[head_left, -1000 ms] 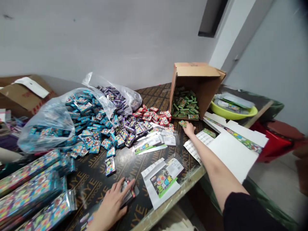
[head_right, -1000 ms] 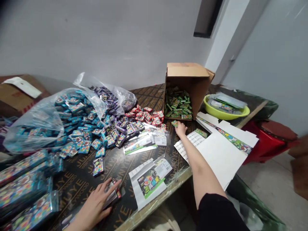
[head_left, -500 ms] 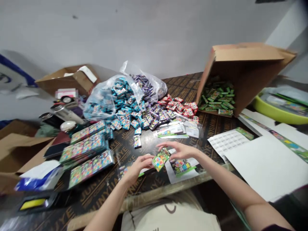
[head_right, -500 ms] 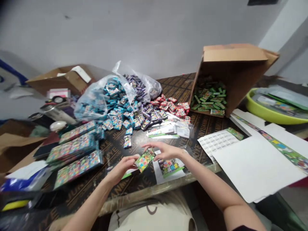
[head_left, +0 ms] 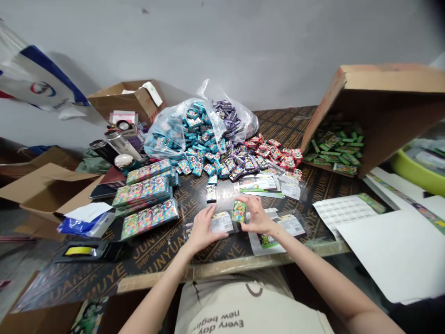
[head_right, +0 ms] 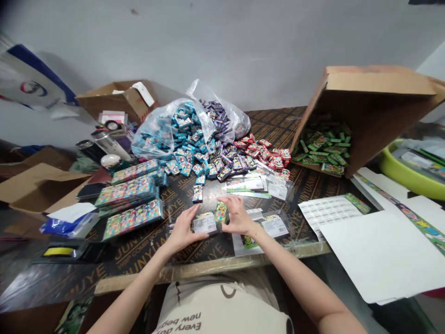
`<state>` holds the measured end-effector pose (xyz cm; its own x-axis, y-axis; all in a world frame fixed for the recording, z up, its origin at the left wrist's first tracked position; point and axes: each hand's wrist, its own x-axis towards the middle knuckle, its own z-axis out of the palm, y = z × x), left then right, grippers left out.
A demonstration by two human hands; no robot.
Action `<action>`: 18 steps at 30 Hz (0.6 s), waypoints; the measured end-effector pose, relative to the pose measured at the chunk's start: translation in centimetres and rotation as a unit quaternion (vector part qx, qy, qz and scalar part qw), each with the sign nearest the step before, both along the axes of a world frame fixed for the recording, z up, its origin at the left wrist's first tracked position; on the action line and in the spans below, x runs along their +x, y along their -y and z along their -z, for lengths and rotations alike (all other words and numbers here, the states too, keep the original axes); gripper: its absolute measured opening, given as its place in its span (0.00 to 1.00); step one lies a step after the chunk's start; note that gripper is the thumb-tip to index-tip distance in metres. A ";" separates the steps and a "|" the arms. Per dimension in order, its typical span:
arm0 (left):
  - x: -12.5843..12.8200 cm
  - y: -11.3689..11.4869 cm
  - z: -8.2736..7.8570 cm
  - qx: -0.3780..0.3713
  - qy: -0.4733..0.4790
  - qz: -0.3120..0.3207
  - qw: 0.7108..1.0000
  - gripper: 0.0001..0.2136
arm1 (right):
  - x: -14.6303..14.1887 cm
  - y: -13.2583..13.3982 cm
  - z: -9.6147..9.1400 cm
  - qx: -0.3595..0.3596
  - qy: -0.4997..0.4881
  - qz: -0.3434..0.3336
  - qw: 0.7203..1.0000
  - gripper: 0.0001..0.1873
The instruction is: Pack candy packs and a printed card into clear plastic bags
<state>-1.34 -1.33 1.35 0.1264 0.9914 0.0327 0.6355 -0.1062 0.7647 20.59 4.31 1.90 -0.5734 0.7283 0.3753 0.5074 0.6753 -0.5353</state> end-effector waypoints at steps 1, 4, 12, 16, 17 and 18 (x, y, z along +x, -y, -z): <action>-0.5 0.0 0.5 0.022 -0.071 0.017 0.997 0.44 | 0.2 -0.2 0.7 -0.004 0.021 0.009 1.000 0.39; -1.6 0.2 1.8 0.037 -0.176 0.062 0.982 0.47 | 0.5 -0.4 2.2 -0.035 0.070 0.002 0.997 0.39; -2.0 1.0 0.3 0.053 -0.085 0.084 0.991 0.48 | 0.6 -0.4 0.5 -0.232 -0.057 -0.196 0.951 0.48; -1.4 0.5 -0.8 0.067 0.015 -0.071 0.995 0.46 | -2.0 -1.0 -0.3 -0.325 -0.268 -0.029 0.906 0.53; -1.0 0.3 -0.8 0.070 0.053 -0.113 0.990 0.45 | -3.1 -0.9 -0.5 -0.351 -0.324 0.022 0.878 0.50; -0.4 0.1 -0.7 0.068 0.100 -0.144 0.982 0.41 | -4.3 -0.8 -0.7 -0.376 -0.374 0.062 0.846 0.46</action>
